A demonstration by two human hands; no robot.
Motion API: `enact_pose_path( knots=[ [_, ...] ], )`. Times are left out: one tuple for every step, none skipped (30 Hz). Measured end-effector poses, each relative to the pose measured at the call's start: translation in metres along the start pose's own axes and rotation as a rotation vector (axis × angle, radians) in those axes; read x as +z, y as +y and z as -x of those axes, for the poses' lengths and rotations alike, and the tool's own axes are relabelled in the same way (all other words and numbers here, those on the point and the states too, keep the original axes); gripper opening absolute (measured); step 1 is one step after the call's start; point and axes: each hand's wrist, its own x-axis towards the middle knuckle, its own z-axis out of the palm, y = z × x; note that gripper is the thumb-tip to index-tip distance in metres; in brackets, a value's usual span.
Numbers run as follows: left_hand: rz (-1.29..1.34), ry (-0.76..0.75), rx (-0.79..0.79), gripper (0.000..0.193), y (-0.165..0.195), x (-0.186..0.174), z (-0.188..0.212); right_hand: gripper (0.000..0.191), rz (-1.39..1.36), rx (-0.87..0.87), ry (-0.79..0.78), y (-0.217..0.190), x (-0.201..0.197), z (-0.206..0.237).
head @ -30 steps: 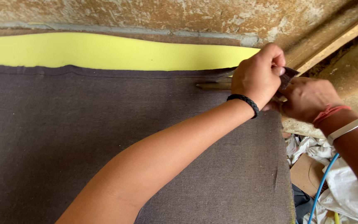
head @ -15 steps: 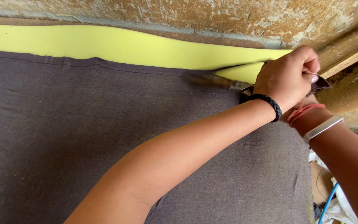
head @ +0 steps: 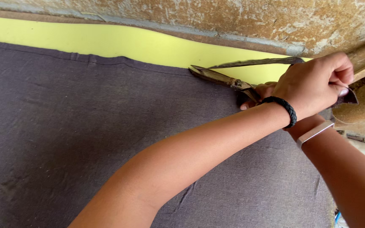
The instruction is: The person spreads a large gray fabric over a yellow foam sheet on a work table and smooths it flat. They then use shears to trim off the excess fabric overhanging the foam edges, working around the panel, and finally handle the small trimmed fabric pieces by hand.
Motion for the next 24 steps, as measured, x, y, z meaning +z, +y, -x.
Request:
enact_pose_path(
  knots=[
    [0.032, 0.002, 0.031, 0.017, 0.0, -0.003, 0.001, 0.04, -0.135, -0.069, -0.009, -0.007, -0.008, 0.007],
    [0.036, -0.001, 0.016, 0.017, 0.002, -0.004, 0.001, 0.042, -0.234, -0.135, -0.027, -0.018, -0.012, 0.012],
    [0.038, -0.005, 0.0, 0.017, 0.003, -0.006, 0.003, 0.044, -0.301, -0.184, -0.049, -0.027, -0.016, 0.016],
    [0.036, -0.01, -0.015, 0.017, 0.005, -0.008, 0.004, 0.046, -0.329, -0.213, -0.069, -0.038, -0.018, 0.019],
    [0.081, -0.032, 0.026, 0.017, 0.007, -0.012, 0.008, 0.048, -0.268, -0.198, -0.059, -0.047, -0.019, 0.022],
    [0.125, -0.056, 0.067, 0.016, 0.008, -0.02, 0.014, 0.05, -0.218, -0.171, -0.048, -0.055, -0.019, 0.027],
    [0.171, -0.079, 0.109, 0.016, 0.012, -0.029, 0.018, 0.052, -0.135, -0.113, -0.012, -0.062, -0.018, 0.032],
    [0.07, -0.118, 0.095, 0.013, 0.014, -0.042, 0.029, 0.054, -0.068, -0.054, 0.048, -0.069, -0.013, 0.042],
    [-0.031, -0.154, 0.078, 0.011, 0.014, -0.064, 0.045, 0.056, -0.012, 0.008, 0.098, -0.072, -0.009, 0.052],
    [-0.137, -0.102, 0.01, 0.01, 0.015, -0.092, 0.066, 0.059, 0.016, 0.064, 0.15, -0.075, 0.001, 0.068],
    [-0.243, -0.054, -0.062, 0.009, 0.014, -0.127, 0.094, 0.061, -0.101, 0.142, 0.097, -0.076, 0.016, 0.089],
    [-0.141, 0.133, -0.159, 0.017, 0.015, -0.162, 0.124, 0.063, -0.223, 0.215, 0.047, -0.076, 0.033, 0.109],
    [-0.152, 0.183, -0.19, 0.017, 0.013, -0.206, 0.152, 0.065, -0.362, 0.308, -0.004, -0.073, 0.054, 0.134],
    [-0.25, 0.278, -0.083, 0.016, 0.013, -0.25, 0.18, 0.067, -0.523, 0.393, -0.034, -0.072, 0.08, 0.161],
    [-0.223, 0.336, -0.238, 0.018, 0.014, -0.285, 0.209, 0.069, -0.682, 0.482, -0.052, -0.068, 0.109, 0.187],
    [-0.275, 0.396, -0.38, 0.021, 0.017, -0.309, 0.238, 0.064, -0.854, 0.487, 0.012, -0.071, 0.144, 0.214],
    [-0.336, 0.358, -0.442, 0.018, 0.02, -0.325, 0.267, 0.061, -0.881, 0.581, -0.003, -0.073, 0.177, 0.237],
    [-0.394, 0.32, -0.5, 0.015, 0.025, -0.336, 0.293, 0.058, -0.892, 0.665, -0.013, -0.077, 0.211, 0.253],
    [-0.395, 0.304, -0.516, 0.015, 0.032, -0.341, 0.318, 0.055, -0.911, 0.743, -0.017, -0.087, 0.244, 0.274],
    [-0.391, 0.285, -0.529, 0.016, 0.039, -0.344, 0.342, 0.053, -0.936, 0.798, 0.012, -0.101, 0.276, 0.295],
    [-0.285, 0.299, -0.607, 0.013, 0.048, -0.342, 0.362, 0.051, -0.96, 0.826, 0.042, -0.119, 0.303, 0.315],
    [-0.187, 0.313, -0.694, 0.011, 0.06, -0.343, 0.384, 0.05, -0.982, 0.853, 0.057, -0.138, 0.325, 0.334],
    [-0.198, 0.296, -0.743, 0.014, 0.076, -0.344, 0.408, 0.048, -0.979, 0.832, 0.06, -0.159, 0.341, 0.352],
    [-0.205, 0.28, -0.804, 0.016, 0.097, -0.339, 0.433, 0.045, -0.969, 0.817, 0.054, -0.18, 0.351, 0.376]
  ],
)
